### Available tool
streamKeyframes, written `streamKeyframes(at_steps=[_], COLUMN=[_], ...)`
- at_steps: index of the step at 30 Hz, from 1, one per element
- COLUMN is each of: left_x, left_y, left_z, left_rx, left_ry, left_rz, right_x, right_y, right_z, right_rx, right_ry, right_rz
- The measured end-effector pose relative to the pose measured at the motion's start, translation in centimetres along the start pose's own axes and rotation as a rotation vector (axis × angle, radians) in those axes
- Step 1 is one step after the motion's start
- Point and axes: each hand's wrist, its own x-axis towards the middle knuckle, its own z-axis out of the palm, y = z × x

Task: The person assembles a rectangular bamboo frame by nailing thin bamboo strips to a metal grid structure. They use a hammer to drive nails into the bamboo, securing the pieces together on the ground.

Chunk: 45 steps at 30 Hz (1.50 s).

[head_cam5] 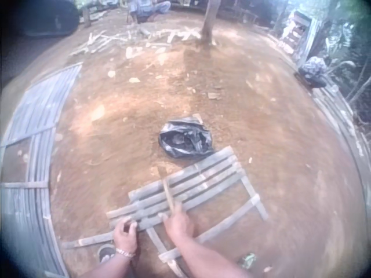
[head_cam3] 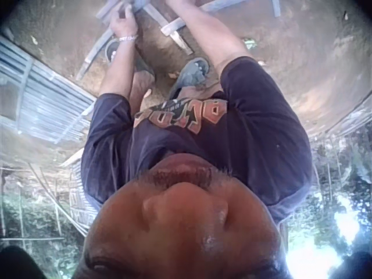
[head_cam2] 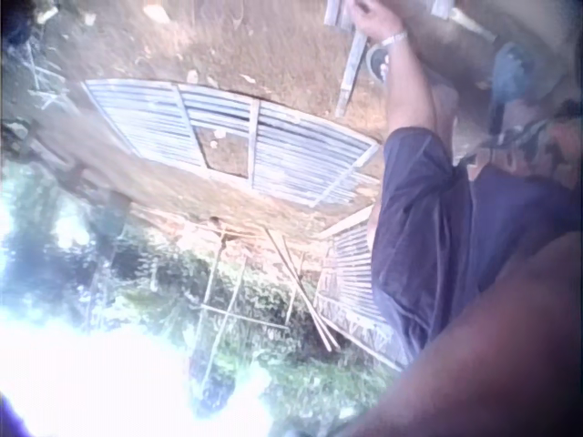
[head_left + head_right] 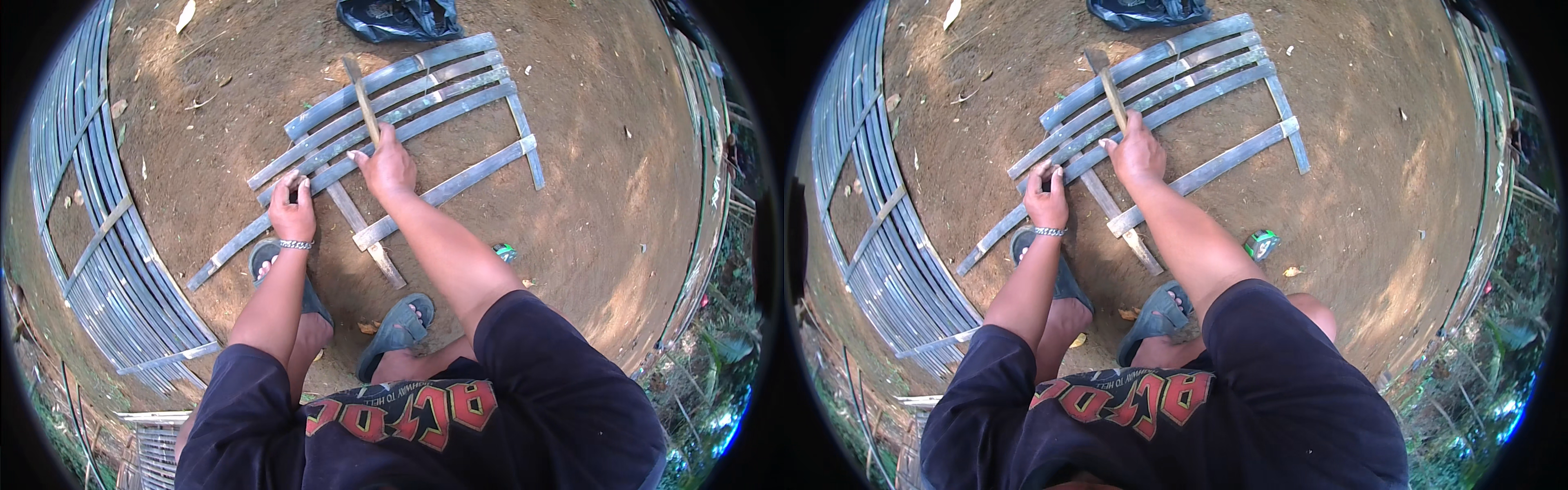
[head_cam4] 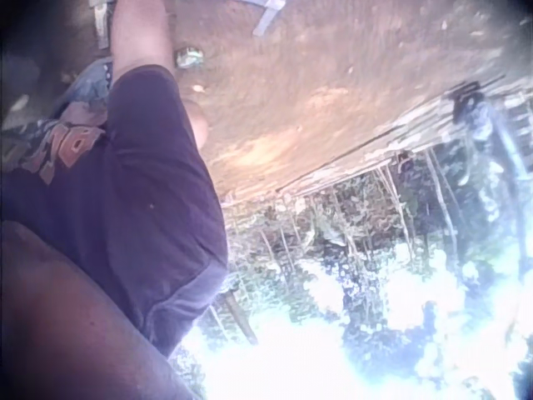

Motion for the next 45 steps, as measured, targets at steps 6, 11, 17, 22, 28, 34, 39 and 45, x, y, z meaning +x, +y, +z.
streamKeyframes(at_steps=[6,11,17,22,28,34,39,45], left_x=[0.7,0.6,0.0,-0.9,-1.2,-0.8,0.2,0.1], left_y=[1.2,1.9,1.6,2.4,2.7,2.3,1.9,1.1], left_z=[-1.3,-1.2,-0.6,-1.5,-1.7,-0.7,0.5,0.9], left_rx=[0.094,-0.079,-0.020,0.051,0.096,0.030,0.150,0.189], left_ry=[-0.076,-0.171,-0.094,-0.233,-0.269,-0.193,-0.069,-0.046], left_rz=[0.082,0.038,0.042,0.193,0.273,0.276,0.320,0.357], right_x=[0.2,0.3,0.2,0.2,0.6,0.6,0.5,0.5], right_y=[0.2,0.2,0.1,0.2,1.1,1.0,0.9,0.9], right_z=[0.6,0.3,0.9,0.7,1.5,1.6,1.4,1.2], right_rx=[-0.006,-0.008,-0.021,-0.026,-0.048,-0.046,-0.040,-0.046], right_ry=[-0.026,-0.016,0.003,0.000,0.051,0.041,0.039,0.037], right_rz=[-0.008,-0.002,-0.044,-0.031,-0.077,-0.093,-0.097,-0.104])
